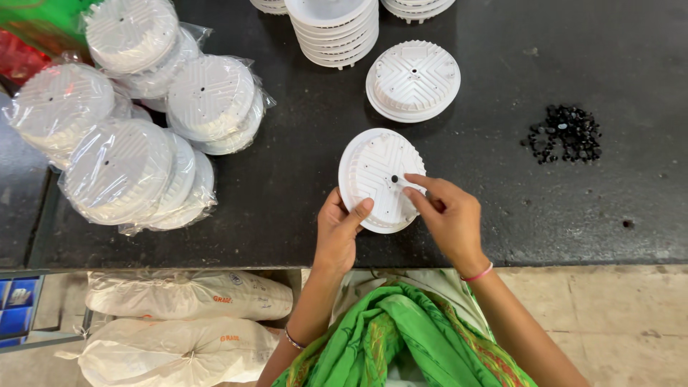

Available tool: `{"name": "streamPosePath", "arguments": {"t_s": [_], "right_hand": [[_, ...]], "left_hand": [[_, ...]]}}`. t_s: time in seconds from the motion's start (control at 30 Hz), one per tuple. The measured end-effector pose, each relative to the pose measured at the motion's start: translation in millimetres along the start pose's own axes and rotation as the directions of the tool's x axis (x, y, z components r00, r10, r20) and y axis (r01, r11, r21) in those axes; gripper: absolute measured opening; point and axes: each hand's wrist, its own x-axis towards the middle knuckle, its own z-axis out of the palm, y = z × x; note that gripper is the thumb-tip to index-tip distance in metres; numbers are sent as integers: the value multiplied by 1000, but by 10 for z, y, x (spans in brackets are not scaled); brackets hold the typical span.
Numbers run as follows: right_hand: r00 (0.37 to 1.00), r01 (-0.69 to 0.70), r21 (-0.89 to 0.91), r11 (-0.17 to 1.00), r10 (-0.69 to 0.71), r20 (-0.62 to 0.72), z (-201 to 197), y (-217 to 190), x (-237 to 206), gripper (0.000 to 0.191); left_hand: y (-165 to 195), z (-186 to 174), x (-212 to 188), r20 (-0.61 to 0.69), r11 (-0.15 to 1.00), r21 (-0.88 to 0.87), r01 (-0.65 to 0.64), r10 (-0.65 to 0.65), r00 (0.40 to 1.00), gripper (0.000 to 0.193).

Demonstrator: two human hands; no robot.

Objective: The person assembles white round plastic light fixture bases at a workbench. They pick small black plastic clips from a pile on the table and press them one by one into holes on the fixture base, then wrap the finished base in clear plastic film and set it with the completed stack.

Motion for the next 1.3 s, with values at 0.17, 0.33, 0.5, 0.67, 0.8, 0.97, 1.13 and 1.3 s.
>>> {"name": "streamPosePath", "arguments": {"t_s": [0.17, 0.33, 0.5, 0.67, 0.8, 0.97, 1.13, 1.3], "right_hand": [[1000, -13, -41, 999, 14, 28, 98, -243, 139, 24], [996, -90, -78, 993, 91, 14, 181, -229, 197, 22], [987, 162, -296, 941, -158, 36, 153, -238, 214, 17], [970, 241, -364, 900, -225, 86, 87, -266, 229, 13], [963, 268, -380, 885, -249, 99, 64, -273, 236, 13], [963, 269, -373, 888, -257, 83, 69, -243, 222, 12], [956, 287, -380, 879, -287, 59, 94, -174, 224, 12], [942, 318, -382, 868, -333, 27, 127, -105, 189, 14]], "left_hand": [[-77, -41, 1, 24, 998, 35, -50, 49, 999, 38], [-57, -62, 41, 37, 995, 76, -62, 59, 998, 35], [-8, -9, 41, 45, 988, 129, -80, 74, 996, 29], [45, 87, -5, 58, 975, 200, -101, 91, 994, 26], [64, 162, -40, 67, 966, 229, -119, 106, 992, 24], [87, 205, -63, 72, 950, 284, -130, 114, 991, 24], [104, 234, -65, 74, 938, 317, -137, 119, 990, 24], [104, 259, -95, 80, 927, 338, -164, 145, 986, 24]]}}
